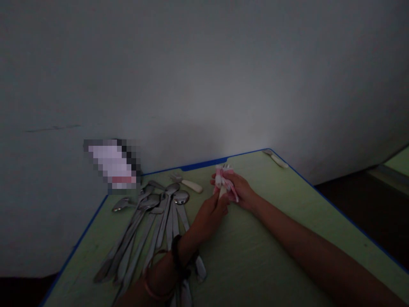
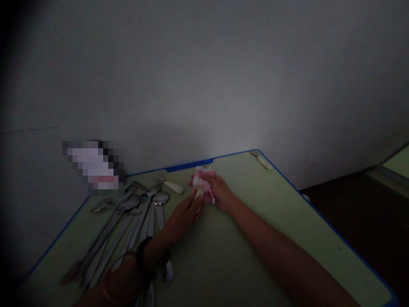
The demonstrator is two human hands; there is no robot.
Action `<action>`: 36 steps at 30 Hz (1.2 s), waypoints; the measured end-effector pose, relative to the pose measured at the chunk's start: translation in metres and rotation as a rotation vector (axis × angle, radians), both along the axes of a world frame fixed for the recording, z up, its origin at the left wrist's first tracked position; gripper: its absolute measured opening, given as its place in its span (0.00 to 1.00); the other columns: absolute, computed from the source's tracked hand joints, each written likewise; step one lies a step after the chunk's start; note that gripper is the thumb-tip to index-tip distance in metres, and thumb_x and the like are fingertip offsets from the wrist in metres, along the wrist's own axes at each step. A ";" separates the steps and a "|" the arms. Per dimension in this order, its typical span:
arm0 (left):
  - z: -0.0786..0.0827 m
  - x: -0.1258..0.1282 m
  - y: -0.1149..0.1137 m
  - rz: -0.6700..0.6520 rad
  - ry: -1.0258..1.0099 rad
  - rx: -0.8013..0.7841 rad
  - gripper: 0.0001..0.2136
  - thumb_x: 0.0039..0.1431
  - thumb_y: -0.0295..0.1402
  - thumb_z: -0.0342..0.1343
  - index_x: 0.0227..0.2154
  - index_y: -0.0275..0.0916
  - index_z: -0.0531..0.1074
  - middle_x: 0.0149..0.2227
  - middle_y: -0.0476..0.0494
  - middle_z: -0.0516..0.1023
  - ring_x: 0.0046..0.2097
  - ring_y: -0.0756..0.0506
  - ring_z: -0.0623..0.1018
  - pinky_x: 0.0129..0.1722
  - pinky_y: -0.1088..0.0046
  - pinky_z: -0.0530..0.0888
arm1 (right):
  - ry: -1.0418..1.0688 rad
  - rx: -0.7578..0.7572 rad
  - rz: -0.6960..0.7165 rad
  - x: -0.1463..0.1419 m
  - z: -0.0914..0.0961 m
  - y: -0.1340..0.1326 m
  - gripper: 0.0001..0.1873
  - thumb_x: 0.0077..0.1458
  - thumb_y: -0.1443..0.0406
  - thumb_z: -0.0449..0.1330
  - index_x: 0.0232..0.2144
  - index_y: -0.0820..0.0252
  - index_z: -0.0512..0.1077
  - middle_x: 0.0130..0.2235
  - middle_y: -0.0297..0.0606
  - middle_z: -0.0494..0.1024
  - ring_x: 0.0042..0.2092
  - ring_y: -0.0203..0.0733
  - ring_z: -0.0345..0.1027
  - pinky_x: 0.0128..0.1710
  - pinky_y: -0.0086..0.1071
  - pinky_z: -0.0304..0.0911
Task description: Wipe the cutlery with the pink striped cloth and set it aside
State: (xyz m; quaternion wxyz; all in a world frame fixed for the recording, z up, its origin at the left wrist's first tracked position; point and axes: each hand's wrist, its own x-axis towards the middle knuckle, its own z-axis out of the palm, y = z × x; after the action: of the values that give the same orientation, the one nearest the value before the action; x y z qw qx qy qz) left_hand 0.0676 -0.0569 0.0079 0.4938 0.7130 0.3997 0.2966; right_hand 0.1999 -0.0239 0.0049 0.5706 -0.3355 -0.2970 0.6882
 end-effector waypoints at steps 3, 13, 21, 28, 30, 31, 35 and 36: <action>0.001 -0.001 -0.001 -0.016 0.075 0.083 0.17 0.62 0.44 0.40 0.28 0.37 0.65 0.23 0.52 0.66 0.25 0.52 0.65 0.26 0.76 0.59 | 0.021 0.016 -0.024 -0.001 -0.001 0.000 0.10 0.53 0.62 0.56 0.36 0.64 0.71 0.34 0.41 0.79 0.33 0.40 0.74 0.29 0.30 0.69; 0.005 -0.002 -0.003 -0.073 0.112 0.113 0.15 0.61 0.41 0.42 0.24 0.38 0.63 0.22 0.52 0.66 0.25 0.51 0.66 0.26 0.76 0.59 | -0.053 0.043 0.018 -0.005 0.000 -0.004 0.14 0.55 0.57 0.55 0.35 0.63 0.69 0.30 0.40 0.78 0.28 0.39 0.72 0.27 0.32 0.68; 0.014 -0.005 -0.003 -0.125 0.159 0.083 0.16 0.62 0.41 0.39 0.24 0.38 0.62 0.22 0.52 0.66 0.25 0.51 0.67 0.26 0.76 0.61 | -0.053 0.008 -0.011 -0.006 0.000 -0.005 0.15 0.52 0.54 0.56 0.35 0.61 0.69 0.28 0.37 0.77 0.27 0.38 0.70 0.26 0.31 0.66; 0.025 -0.016 0.000 -0.259 0.276 0.094 0.16 0.61 0.41 0.40 0.25 0.38 0.63 0.23 0.51 0.68 0.26 0.51 0.69 0.28 0.76 0.63 | -0.104 0.029 -0.096 -0.007 -0.006 -0.004 0.15 0.47 0.54 0.61 0.32 0.59 0.69 0.25 0.29 0.74 0.24 0.33 0.67 0.25 0.27 0.64; 0.023 -0.017 0.001 -0.243 0.268 0.100 0.16 0.61 0.42 0.41 0.24 0.37 0.63 0.23 0.50 0.69 0.26 0.51 0.69 0.28 0.76 0.63 | -0.086 -0.016 -0.076 -0.005 -0.007 -0.003 0.15 0.48 0.54 0.60 0.32 0.60 0.69 0.24 0.30 0.74 0.24 0.34 0.67 0.25 0.28 0.65; 0.022 -0.017 0.002 -0.233 0.249 0.087 0.16 0.61 0.42 0.41 0.24 0.37 0.63 0.23 0.50 0.69 0.26 0.51 0.69 0.28 0.76 0.64 | -0.064 -0.048 -0.059 -0.005 -0.008 -0.002 0.15 0.48 0.55 0.60 0.32 0.60 0.69 0.24 0.31 0.74 0.24 0.35 0.67 0.25 0.29 0.65; 0.015 -0.017 0.007 -0.196 0.145 -0.055 0.17 0.60 0.41 0.40 0.22 0.37 0.63 0.19 0.52 0.65 0.21 0.52 0.66 0.23 0.78 0.62 | 0.034 -0.114 -0.021 -0.001 -0.008 0.002 0.12 0.52 0.56 0.57 0.31 0.59 0.69 0.23 0.32 0.74 0.23 0.37 0.68 0.25 0.32 0.66; 0.013 -0.016 0.008 -0.185 0.120 -0.083 0.17 0.60 0.41 0.40 0.22 0.38 0.63 0.18 0.53 0.65 0.20 0.53 0.64 0.21 0.78 0.61 | 0.058 -0.116 -0.026 -0.001 -0.008 0.003 0.11 0.52 0.56 0.56 0.31 0.59 0.69 0.23 0.32 0.75 0.24 0.37 0.68 0.26 0.32 0.67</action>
State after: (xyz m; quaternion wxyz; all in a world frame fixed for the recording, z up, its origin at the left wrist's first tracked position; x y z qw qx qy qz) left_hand 0.0512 -0.0485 0.0212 0.5233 0.7423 0.3729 0.1900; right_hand 0.1994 -0.0208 -0.0031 0.5675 -0.3521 -0.2355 0.7061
